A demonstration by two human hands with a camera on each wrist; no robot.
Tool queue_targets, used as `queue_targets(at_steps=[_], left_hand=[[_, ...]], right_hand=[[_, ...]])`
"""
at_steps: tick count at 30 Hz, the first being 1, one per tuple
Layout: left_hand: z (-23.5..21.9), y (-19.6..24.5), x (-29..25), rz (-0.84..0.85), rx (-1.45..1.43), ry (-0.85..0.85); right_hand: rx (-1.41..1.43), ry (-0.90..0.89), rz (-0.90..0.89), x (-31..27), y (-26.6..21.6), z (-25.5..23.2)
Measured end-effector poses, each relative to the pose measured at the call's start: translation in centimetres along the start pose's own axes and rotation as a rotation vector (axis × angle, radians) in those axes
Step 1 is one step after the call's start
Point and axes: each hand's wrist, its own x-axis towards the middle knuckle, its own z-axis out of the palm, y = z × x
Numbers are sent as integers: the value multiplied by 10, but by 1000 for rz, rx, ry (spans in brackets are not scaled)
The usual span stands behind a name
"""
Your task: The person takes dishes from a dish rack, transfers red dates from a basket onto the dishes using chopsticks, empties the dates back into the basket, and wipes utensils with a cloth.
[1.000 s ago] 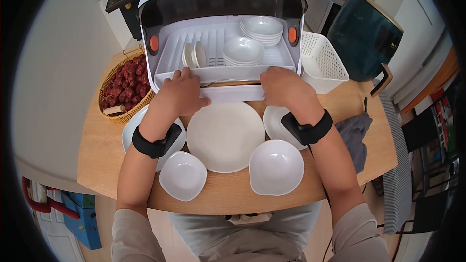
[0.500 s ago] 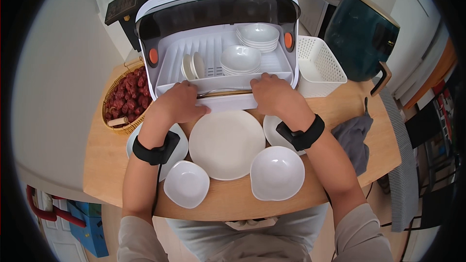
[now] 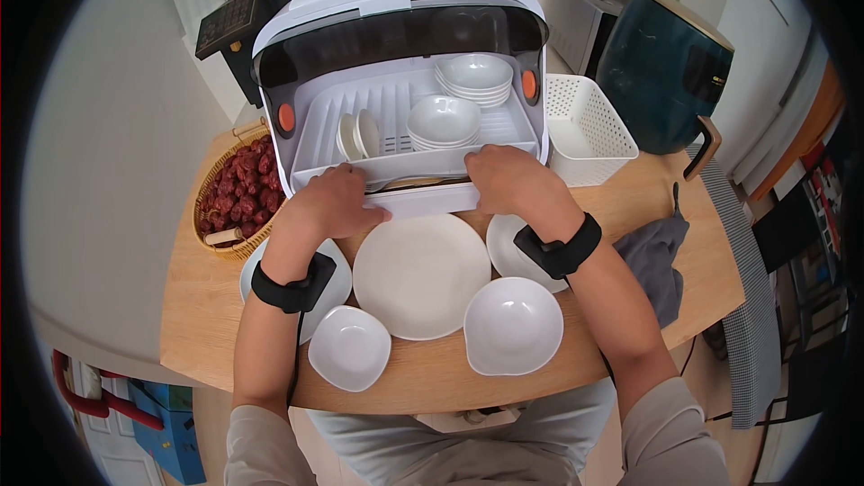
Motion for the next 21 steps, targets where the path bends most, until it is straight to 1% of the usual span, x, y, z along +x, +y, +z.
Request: queue_targets(at_steps=[2,5,7,8,11,13,15,17,19,20,21], left_hand=[[-7,4,-3,-32,1,-37],[-9,4,-3,-41,-12,-48],[-8,-2,1,-18,-34,-56],[-8,-4,3,5,-58,-65],[-9,-3,2,3,-69,-71],[-8,-4,2,9,-47,-45],[-6,-5,2,14,-25,-17],[-5,-8,4,26,-63,-43],[-7,-9,4,22,-72,-40],[-7,-9,4,17,-82,-46],[-7,-9,4,20,-80,-40]], right_hand=[[11,18,1,0,1,1],[22,15,-12,-1,1,0],[57,-118,22,0,0,-6],[55,-115,23,1,0,-6],[62,-141,27,2,2,-7],[60,-178,16,3,4,-11],[67,-180,17,2,4,-13],[72,-179,20,0,6,-9],[72,-48,-49,0,7,-1],[68,-41,-48,1,9,-1],[80,-73,-44,1,9,-2]])
